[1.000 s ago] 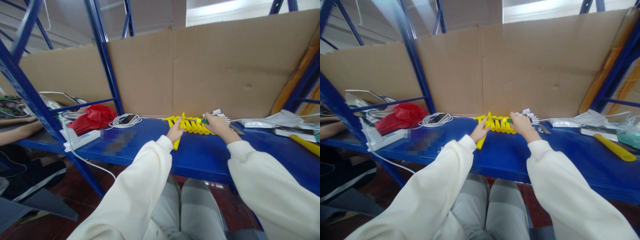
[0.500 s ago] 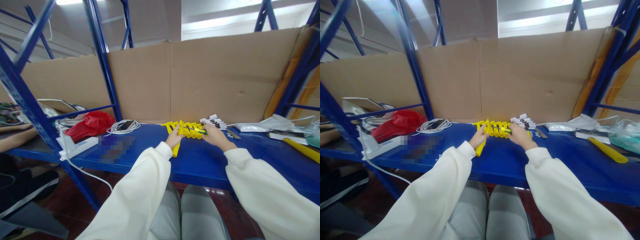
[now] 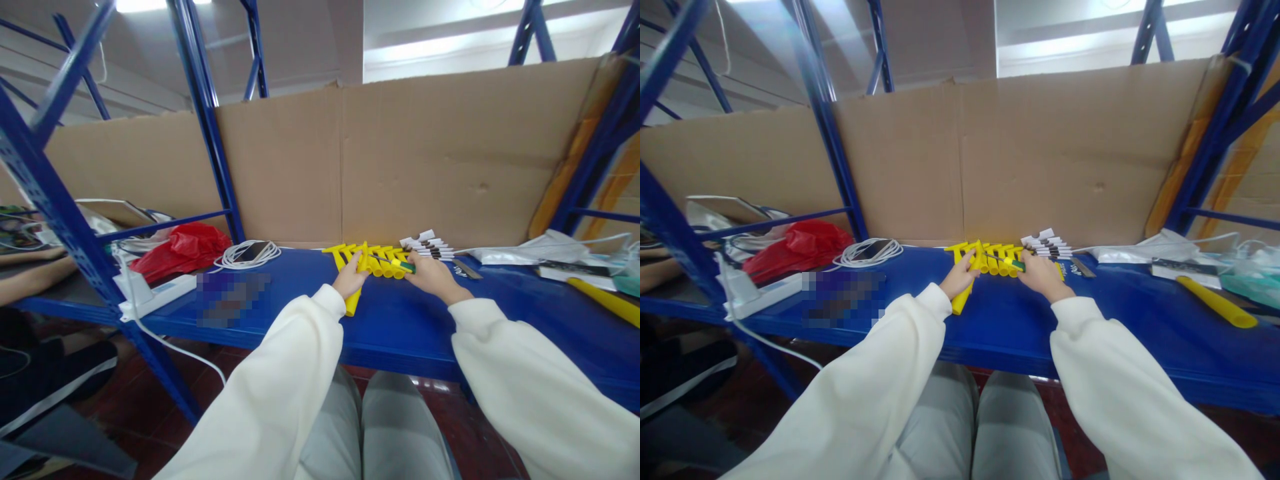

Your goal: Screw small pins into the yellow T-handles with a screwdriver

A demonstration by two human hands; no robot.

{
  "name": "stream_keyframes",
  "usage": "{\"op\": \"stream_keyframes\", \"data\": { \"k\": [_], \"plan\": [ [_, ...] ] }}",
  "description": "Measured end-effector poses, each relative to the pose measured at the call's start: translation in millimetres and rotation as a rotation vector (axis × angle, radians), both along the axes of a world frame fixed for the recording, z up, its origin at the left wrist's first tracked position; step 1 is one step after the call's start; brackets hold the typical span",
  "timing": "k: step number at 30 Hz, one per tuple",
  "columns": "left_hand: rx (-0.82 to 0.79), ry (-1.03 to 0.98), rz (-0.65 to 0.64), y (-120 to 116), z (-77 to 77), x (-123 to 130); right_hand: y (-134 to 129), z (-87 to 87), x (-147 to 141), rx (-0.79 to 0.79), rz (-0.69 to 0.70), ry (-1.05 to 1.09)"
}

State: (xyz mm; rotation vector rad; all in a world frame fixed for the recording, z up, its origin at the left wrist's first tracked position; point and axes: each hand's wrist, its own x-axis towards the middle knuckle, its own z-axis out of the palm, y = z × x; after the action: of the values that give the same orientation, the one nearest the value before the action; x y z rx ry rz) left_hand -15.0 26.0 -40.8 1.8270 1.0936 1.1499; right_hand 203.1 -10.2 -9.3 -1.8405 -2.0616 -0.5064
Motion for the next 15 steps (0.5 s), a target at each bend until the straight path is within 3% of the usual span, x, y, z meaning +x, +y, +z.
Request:
{"op": "stream_keyframes", "data": {
  "k": [7,15],
  "plan": [
    [0.032,0.0,-0.034,1.5,-1.6,-1.5,-4.9,4.4,-4.6,-0.018,-0.036,0.027],
    [-0.089,0.005,-0.012,-5.6,5.1,1.2,-3.2,3.0,-3.5,-0.017,-0.006,0.03]
  ]
}}
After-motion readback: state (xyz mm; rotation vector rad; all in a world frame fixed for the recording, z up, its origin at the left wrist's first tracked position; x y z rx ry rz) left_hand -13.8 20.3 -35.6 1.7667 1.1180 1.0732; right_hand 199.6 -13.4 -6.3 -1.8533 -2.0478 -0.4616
